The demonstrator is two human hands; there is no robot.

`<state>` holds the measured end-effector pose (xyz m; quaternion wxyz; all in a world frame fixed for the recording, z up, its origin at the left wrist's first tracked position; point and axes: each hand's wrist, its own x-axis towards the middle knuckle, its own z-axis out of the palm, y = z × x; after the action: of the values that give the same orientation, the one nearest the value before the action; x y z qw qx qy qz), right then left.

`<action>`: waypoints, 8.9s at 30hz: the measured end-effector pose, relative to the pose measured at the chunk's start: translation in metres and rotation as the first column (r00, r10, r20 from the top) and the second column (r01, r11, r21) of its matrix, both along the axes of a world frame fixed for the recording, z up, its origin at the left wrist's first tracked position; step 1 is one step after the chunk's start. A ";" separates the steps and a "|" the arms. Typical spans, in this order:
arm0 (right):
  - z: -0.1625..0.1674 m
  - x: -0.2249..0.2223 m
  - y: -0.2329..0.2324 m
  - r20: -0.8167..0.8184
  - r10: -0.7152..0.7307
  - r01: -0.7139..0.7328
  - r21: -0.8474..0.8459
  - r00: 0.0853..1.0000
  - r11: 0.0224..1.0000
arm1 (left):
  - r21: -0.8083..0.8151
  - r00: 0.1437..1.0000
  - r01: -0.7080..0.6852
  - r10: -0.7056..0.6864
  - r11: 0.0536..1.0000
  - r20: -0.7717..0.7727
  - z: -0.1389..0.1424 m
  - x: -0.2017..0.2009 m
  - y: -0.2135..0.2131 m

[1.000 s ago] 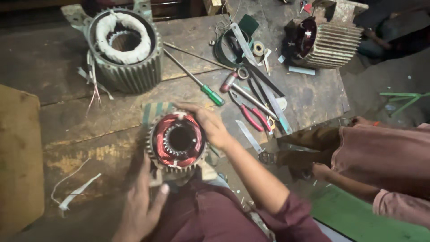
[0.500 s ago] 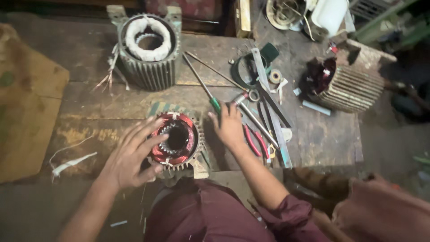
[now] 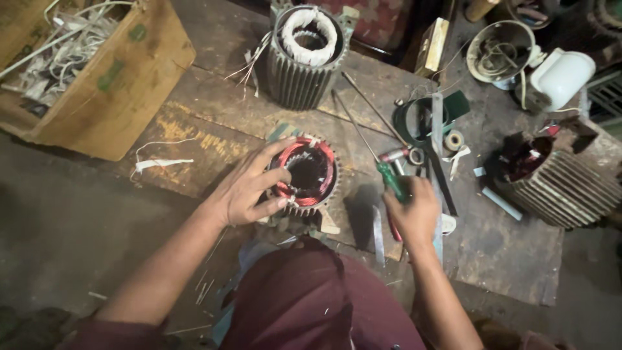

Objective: The person cuts and trims white insulation strips and fits them into the slots of an electric motor stator, then hammers the winding to seat it. They then cut a piece of green insulating sheet with scissors and press it into the stator bore.

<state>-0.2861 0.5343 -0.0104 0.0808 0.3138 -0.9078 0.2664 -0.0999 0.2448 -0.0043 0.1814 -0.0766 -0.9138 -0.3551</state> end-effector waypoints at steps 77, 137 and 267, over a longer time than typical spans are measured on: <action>0.041 0.209 -0.145 0.055 0.128 0.031 -0.984 0.990 0.176 | -0.218 0.910 0.398 -0.414 0.891 -0.031 -0.035 -0.066 -0.111; 0.068 0.056 -0.148 0.246 0.723 0.117 -0.967 0.646 0.225 | -0.059 0.860 0.503 -0.507 0.862 -0.061 -0.043 -0.041 -0.126; -0.026 -0.052 -0.139 0.055 0.868 -0.071 -0.992 0.493 0.104 | -0.122 0.954 -0.228 0.246 0.966 0.168 -0.035 -0.124 -0.082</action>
<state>-0.3382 0.3955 -0.0366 -0.1859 0.3917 -0.3586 0.8267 -0.2242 0.1625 -0.0388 0.1345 0.0574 -0.9459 -0.2895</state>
